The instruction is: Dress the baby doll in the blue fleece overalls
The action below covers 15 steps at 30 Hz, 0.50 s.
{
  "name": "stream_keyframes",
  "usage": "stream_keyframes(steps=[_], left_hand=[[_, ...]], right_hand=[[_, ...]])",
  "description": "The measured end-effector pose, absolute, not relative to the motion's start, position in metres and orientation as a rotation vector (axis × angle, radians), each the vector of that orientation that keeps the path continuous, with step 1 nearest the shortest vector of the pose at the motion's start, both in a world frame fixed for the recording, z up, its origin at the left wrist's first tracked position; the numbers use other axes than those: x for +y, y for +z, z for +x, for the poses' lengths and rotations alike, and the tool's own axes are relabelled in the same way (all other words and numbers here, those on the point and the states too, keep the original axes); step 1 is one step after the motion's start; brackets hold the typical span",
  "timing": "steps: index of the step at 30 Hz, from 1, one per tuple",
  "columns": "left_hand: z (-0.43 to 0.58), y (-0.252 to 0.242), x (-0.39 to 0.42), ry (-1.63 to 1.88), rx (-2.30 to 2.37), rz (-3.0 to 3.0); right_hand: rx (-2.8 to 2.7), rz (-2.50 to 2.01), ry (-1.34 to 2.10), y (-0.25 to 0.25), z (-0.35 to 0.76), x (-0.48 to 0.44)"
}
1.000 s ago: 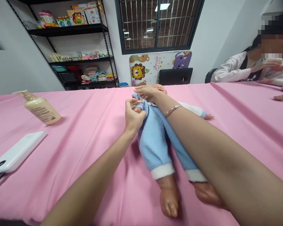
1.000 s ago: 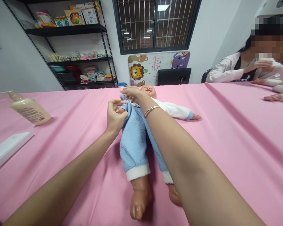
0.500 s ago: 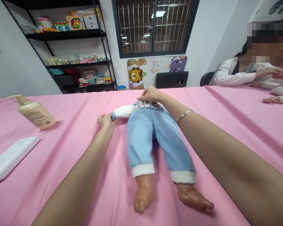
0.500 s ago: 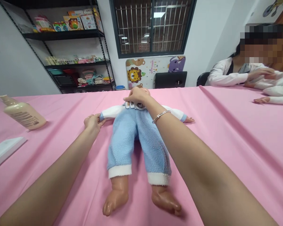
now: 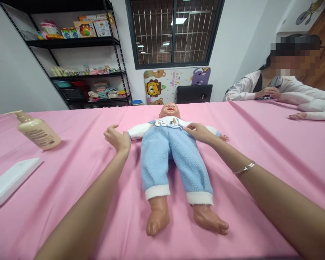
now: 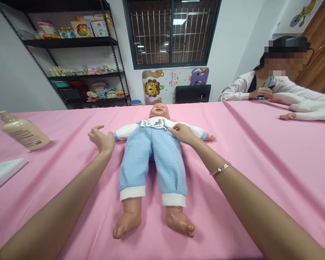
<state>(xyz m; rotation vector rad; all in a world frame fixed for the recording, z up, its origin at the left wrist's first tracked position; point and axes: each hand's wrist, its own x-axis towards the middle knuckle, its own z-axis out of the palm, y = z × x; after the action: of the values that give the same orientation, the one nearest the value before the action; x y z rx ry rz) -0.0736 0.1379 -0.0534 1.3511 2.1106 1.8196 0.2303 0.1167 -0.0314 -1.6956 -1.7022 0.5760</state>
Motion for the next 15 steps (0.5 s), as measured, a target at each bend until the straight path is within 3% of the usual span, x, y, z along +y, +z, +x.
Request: stream_keyframes(steps=[7,12,15], left_hand=[[-0.023,-0.060,0.128,1.273,1.426,1.732],[-0.026,-0.066,0.128,1.129,1.067,1.517],[-0.033,-0.060,0.120,0.996,0.851,1.256]], right_hand=[[-1.375,-1.289,1.080,-0.074,0.238,0.098],[-0.917,-1.012,1.354,-0.082,0.226,0.103],[-0.986,-1.040,1.360,-0.083,0.227,0.107]])
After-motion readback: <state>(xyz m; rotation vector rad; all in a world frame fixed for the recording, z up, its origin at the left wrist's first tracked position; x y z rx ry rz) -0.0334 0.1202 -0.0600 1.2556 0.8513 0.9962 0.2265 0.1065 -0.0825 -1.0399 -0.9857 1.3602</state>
